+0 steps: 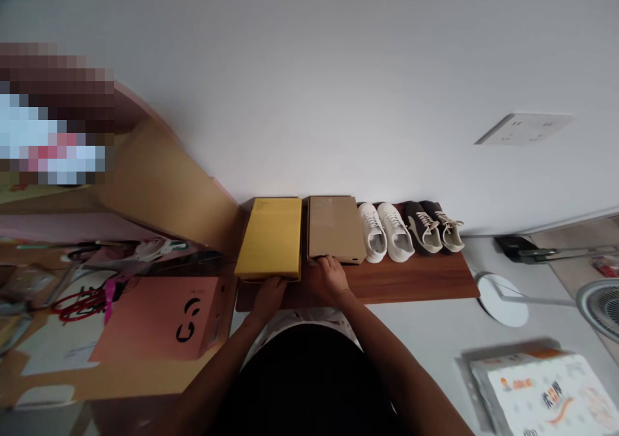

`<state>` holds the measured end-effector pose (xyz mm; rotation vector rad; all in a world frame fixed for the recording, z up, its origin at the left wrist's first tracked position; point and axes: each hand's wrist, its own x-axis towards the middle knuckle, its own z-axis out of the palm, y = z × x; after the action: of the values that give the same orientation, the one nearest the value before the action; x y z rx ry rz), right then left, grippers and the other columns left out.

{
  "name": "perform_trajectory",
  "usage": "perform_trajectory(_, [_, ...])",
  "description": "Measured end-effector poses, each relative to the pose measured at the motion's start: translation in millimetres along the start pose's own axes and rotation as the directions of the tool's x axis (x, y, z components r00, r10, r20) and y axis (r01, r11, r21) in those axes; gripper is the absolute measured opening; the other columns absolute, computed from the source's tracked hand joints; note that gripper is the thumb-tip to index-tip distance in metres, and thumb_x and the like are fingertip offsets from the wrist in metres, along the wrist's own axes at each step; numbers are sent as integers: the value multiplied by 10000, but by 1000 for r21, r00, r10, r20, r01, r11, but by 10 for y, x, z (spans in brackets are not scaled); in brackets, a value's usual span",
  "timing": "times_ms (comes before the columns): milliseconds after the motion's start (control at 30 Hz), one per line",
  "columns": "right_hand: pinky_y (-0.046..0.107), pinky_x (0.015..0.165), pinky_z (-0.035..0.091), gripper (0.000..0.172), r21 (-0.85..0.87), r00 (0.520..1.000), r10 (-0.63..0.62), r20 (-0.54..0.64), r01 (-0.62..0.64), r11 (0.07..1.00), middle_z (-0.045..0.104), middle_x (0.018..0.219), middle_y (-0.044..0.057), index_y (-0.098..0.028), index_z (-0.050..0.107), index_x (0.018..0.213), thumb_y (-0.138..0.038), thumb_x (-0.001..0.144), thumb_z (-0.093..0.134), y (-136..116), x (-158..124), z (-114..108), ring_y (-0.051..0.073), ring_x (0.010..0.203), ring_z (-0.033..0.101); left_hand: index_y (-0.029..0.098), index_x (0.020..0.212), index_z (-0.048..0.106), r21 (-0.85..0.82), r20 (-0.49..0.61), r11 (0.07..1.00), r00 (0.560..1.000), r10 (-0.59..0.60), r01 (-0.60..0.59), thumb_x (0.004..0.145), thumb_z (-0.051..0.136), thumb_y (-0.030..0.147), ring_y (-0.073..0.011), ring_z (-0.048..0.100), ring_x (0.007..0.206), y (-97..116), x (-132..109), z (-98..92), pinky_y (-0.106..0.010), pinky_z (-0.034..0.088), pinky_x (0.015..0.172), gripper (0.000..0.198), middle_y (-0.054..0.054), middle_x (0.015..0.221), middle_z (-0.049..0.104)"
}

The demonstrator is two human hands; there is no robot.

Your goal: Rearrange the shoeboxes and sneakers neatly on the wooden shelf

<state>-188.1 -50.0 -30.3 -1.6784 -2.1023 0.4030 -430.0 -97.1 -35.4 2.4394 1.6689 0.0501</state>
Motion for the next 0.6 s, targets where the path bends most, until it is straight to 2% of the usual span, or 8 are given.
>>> perform_trajectory(200, [302,888,457,262,-35,975,140,171,-136,990,726,1058,96,-221,676,1092,-115,934,496,82,88,-9,231,986,638,171,1375,572,-85,141,994,988,-55,68,939,460,180,-276,562,1169,61,-42,88,-419,440,1026,450,-144,1303,612])
perform_trajectory(333, [304,911,465,278,49,962,168,216,-183,982,729,1060,92,-227,703,1062,-118,926,486,91,123,-64,222,1016,625,194,1400,555,-127,154,986,984,-88,108,912,487,176,-292,533,1236,111,-90,34,-434,414,1058,494,-143,1332,607])
perform_trajectory(400, [319,940,472,287,105,970,137,202,-160,981,719,1062,97,-215,709,1065,-120,912,486,78,92,-72,219,1035,613,191,1394,562,-123,141,986,985,-97,114,895,499,161,-297,525,1254,146,-96,1,-446,398,1078,504,-149,1337,606])
perform_trajectory(500, [376,999,472,318,185,990,87,109,-106,977,673,1161,126,-193,698,1132,-153,892,493,75,-52,-79,238,1104,584,163,1398,555,-123,129,979,981,-147,163,874,515,157,-306,524,1268,207,-122,-33,-465,385,1096,525,-171,1357,590])
perform_trajectory(600, [456,1020,473,331,252,995,100,14,-100,962,624,1247,137,-214,695,1161,-215,889,505,182,-285,-163,275,1137,565,150,1372,575,-220,156,944,964,-214,245,861,522,170,-305,559,1239,264,-183,-61,-455,413,1075,514,-184,1366,584])
